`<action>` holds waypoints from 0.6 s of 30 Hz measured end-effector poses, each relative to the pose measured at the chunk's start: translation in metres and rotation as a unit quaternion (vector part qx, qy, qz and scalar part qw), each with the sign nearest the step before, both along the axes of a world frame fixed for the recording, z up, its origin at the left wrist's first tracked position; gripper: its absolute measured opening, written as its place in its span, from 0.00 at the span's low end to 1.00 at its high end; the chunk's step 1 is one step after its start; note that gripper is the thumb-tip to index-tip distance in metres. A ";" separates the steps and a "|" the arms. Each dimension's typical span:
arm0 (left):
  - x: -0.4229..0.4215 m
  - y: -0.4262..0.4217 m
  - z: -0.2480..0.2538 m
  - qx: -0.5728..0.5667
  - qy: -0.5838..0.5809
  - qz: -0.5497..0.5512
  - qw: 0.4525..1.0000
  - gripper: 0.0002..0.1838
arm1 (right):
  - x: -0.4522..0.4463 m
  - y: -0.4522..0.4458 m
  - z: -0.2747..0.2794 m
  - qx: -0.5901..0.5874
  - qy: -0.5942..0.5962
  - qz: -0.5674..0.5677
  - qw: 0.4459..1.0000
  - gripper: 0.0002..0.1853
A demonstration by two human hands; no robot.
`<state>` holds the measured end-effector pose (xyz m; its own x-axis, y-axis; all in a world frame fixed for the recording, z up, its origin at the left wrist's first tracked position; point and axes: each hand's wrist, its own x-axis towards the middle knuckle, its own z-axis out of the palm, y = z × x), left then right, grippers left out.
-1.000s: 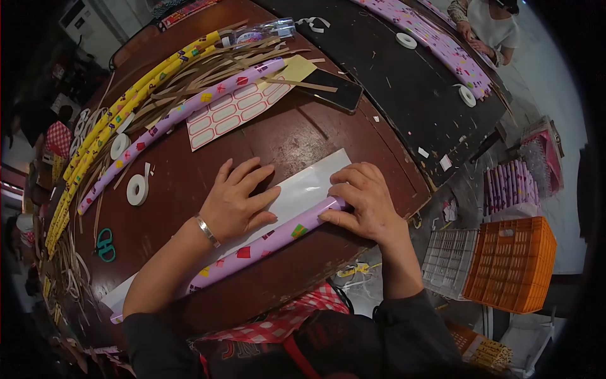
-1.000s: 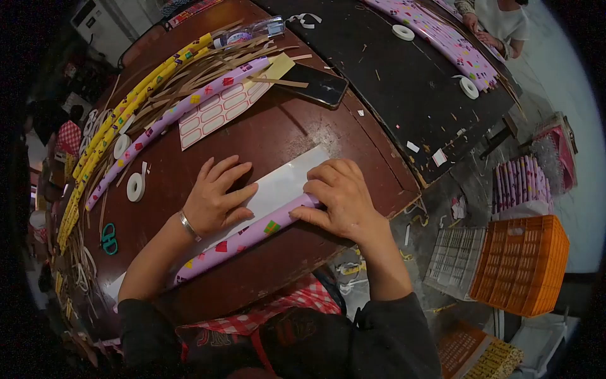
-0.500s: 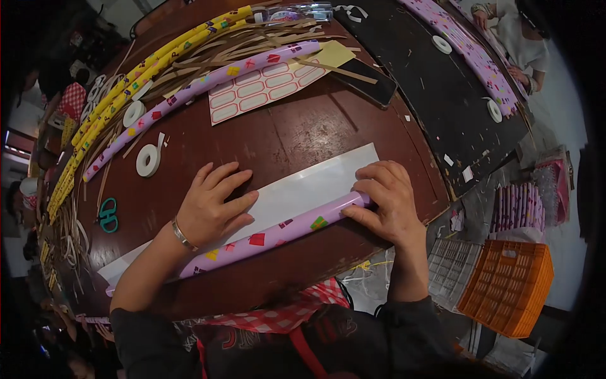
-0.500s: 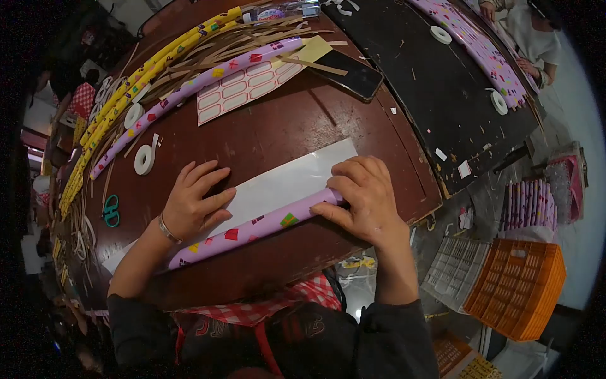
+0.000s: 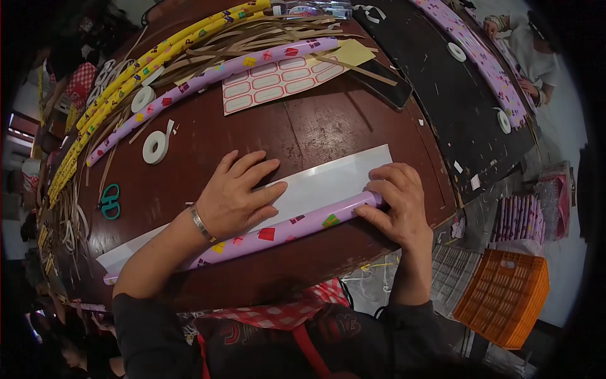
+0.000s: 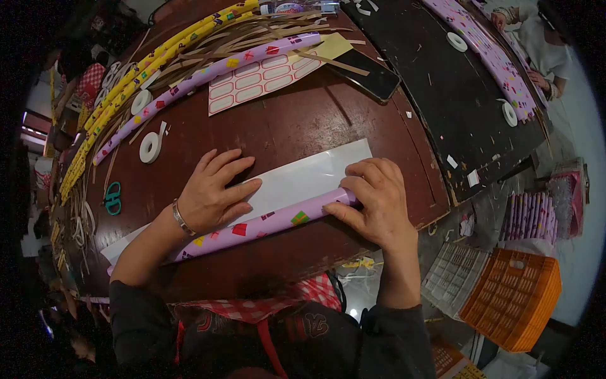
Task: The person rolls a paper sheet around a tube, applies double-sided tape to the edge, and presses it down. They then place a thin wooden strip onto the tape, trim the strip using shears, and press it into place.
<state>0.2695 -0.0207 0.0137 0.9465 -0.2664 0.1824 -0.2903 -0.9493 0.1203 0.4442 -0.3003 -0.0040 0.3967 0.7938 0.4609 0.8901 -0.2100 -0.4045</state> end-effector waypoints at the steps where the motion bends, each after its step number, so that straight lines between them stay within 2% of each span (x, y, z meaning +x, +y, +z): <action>1: 0.000 0.000 0.001 0.003 0.008 0.001 1.000 0.24 | 0.000 0.000 0.000 -0.001 -0.001 -0.001 1.000 0.23; 7: 0.004 0.001 0.002 -0.005 0.011 -0.008 1.000 0.27 | -0.002 0.000 0.001 -0.002 -0.008 -0.007 1.000 0.23; 10: -0.004 0.016 0.002 -0.010 0.007 0.051 0.999 0.31 | -0.001 0.001 0.001 -0.006 -0.010 -0.009 1.000 0.22; 18: -0.021 0.010 0.007 0.003 0.026 0.042 0.999 0.28 | -0.002 0.001 0.003 -0.010 -0.008 -0.006 1.000 0.21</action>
<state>0.2486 -0.0105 0.0208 0.9738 -0.1858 0.1308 -0.2024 -0.9709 0.1277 0.4419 -0.2994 -0.0009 0.3980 0.7988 0.4511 0.8943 -0.2284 -0.3847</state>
